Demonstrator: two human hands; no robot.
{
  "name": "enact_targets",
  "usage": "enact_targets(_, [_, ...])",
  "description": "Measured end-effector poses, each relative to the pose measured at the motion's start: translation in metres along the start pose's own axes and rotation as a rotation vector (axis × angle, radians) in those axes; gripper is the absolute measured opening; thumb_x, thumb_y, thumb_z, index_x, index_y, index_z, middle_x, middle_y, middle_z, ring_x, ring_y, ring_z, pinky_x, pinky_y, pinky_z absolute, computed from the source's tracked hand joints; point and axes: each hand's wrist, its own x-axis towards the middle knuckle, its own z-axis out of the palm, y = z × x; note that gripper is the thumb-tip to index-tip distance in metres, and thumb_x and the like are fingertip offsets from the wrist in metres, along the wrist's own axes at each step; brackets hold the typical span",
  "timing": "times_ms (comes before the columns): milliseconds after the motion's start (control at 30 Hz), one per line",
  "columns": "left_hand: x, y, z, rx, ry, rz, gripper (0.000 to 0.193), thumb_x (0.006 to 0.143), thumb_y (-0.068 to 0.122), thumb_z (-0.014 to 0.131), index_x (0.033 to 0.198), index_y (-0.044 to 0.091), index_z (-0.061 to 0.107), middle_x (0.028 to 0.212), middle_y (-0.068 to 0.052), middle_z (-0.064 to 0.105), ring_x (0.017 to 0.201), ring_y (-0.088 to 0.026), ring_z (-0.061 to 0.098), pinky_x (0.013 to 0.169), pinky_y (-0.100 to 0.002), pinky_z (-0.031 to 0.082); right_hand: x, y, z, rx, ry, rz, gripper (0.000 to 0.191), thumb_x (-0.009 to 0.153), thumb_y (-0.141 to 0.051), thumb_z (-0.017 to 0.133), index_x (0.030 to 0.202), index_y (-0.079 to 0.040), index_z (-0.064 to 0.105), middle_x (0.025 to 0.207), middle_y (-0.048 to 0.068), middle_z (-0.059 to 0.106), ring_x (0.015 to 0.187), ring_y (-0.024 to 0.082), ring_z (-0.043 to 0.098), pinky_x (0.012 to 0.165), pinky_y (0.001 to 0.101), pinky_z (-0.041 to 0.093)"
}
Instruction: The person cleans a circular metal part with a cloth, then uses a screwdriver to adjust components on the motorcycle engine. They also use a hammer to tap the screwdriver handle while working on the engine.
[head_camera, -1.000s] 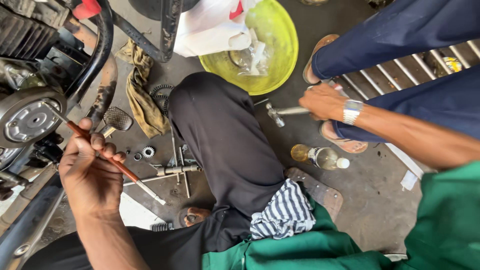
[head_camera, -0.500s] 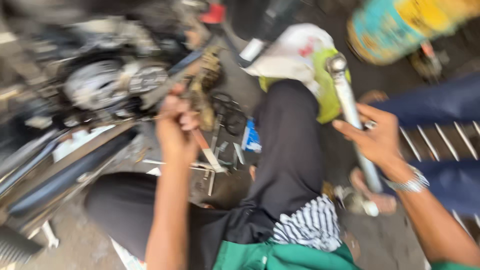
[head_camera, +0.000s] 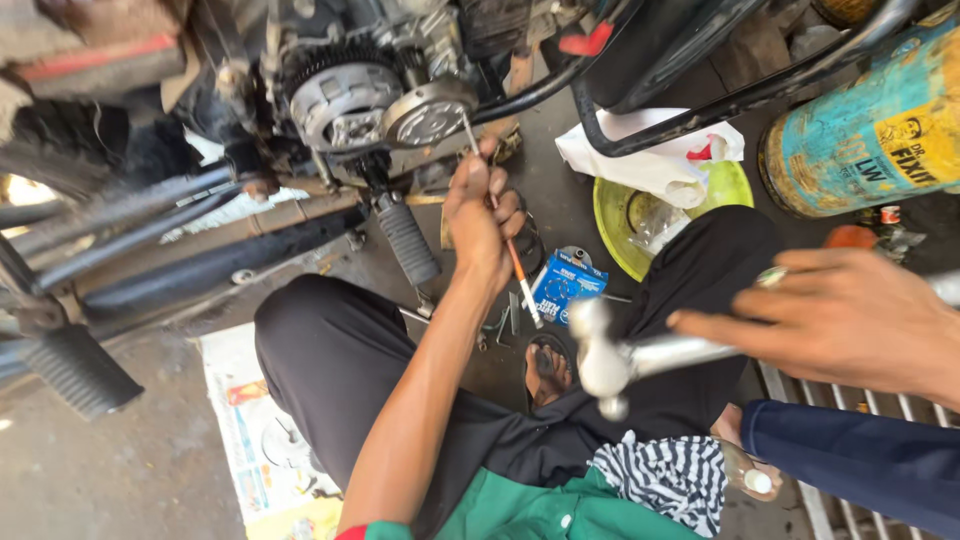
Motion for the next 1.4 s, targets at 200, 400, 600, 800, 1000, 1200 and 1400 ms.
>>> enact_targets(200, [0.000,-0.005,0.009,0.044,0.069,0.039,0.037,0.110,0.027,0.045,0.144,0.017,0.054,0.077,0.004,0.038,0.053,-0.005,0.029,0.043,-0.021,0.024,0.036,-0.015,-0.015,-0.209,-0.386,-0.245,0.085,0.086,-0.013,0.059,0.165,-0.020,0.030,0.101,0.007,0.067,0.083,0.024,0.071,0.078,0.0384,0.052])
enact_targets(400, [-0.002,-0.004,0.009,0.058,0.081,0.058,0.037,0.110,0.028,0.047,0.144,0.017,0.056,0.076,0.005,0.038,0.053,-0.005,0.029,0.042,-0.021,0.025,0.047,-0.026,-0.008,-0.159,-0.393,-0.278,0.082,0.089,-0.015,0.058,0.166,-0.022,0.028,0.098,0.008,0.066,0.081,0.027,0.072,0.078,0.0418,0.052])
enact_targets(600, [-0.002,-0.003,0.011,0.050,0.075,0.058,0.037,0.110,0.029,0.047,0.143,0.016,0.058,0.075,0.005,0.038,0.053,-0.005,0.029,0.041,-0.022,0.024,0.052,-0.030,-0.004,-0.237,-0.459,-0.229,0.081,0.088,-0.015,0.057,0.160,-0.018,0.020,0.100,0.006,0.065,0.081,0.024,0.070,0.079,0.0411,0.052])
enact_targets(800, [-0.003,-0.002,0.012,0.028,0.060,0.053,0.036,0.111,0.029,0.047,0.142,0.016,0.058,0.076,0.005,0.039,0.053,-0.004,0.029,0.042,-0.021,0.023,0.056,-0.037,-0.012,-0.166,-0.427,-0.234,0.085,0.087,-0.018,0.056,0.165,-0.023,0.022,0.103,0.006,0.065,0.083,0.027,0.071,0.076,0.0410,0.053])
enact_targets(1000, [-0.002,-0.002,0.012,0.060,0.091,0.041,0.036,0.110,0.028,0.046,0.141,0.016,0.058,0.074,0.005,0.038,0.052,-0.004,0.029,0.041,-0.021,0.024,0.057,-0.044,-0.013,-0.084,-0.466,-0.234,0.079,0.090,-0.014,0.055,0.163,-0.020,0.025,0.105,0.009,0.065,0.083,0.027,0.072,0.081,0.0454,0.054])
enact_targets(1200, [-0.003,-0.002,0.012,0.038,0.064,0.057,0.034,0.111,0.027,0.045,0.141,0.015,0.058,0.075,0.004,0.039,0.051,-0.004,0.028,0.040,-0.021,0.023,0.058,-0.042,-0.013,-0.123,-0.497,-0.137,0.086,0.087,-0.017,0.054,0.165,-0.028,0.021,0.107,0.006,0.065,0.085,0.026,0.072,0.086,0.0437,0.054])
enact_targets(1400, [0.000,-0.003,0.010,0.038,0.065,0.061,0.034,0.111,0.027,0.044,0.140,0.015,0.058,0.076,0.004,0.039,0.050,-0.004,0.027,0.040,-0.021,0.022,0.063,-0.042,-0.015,-0.093,-0.601,-0.181,0.080,0.090,-0.015,0.053,0.162,-0.029,0.019,0.109,0.008,0.064,0.086,0.027,0.072,0.083,0.0450,0.056])
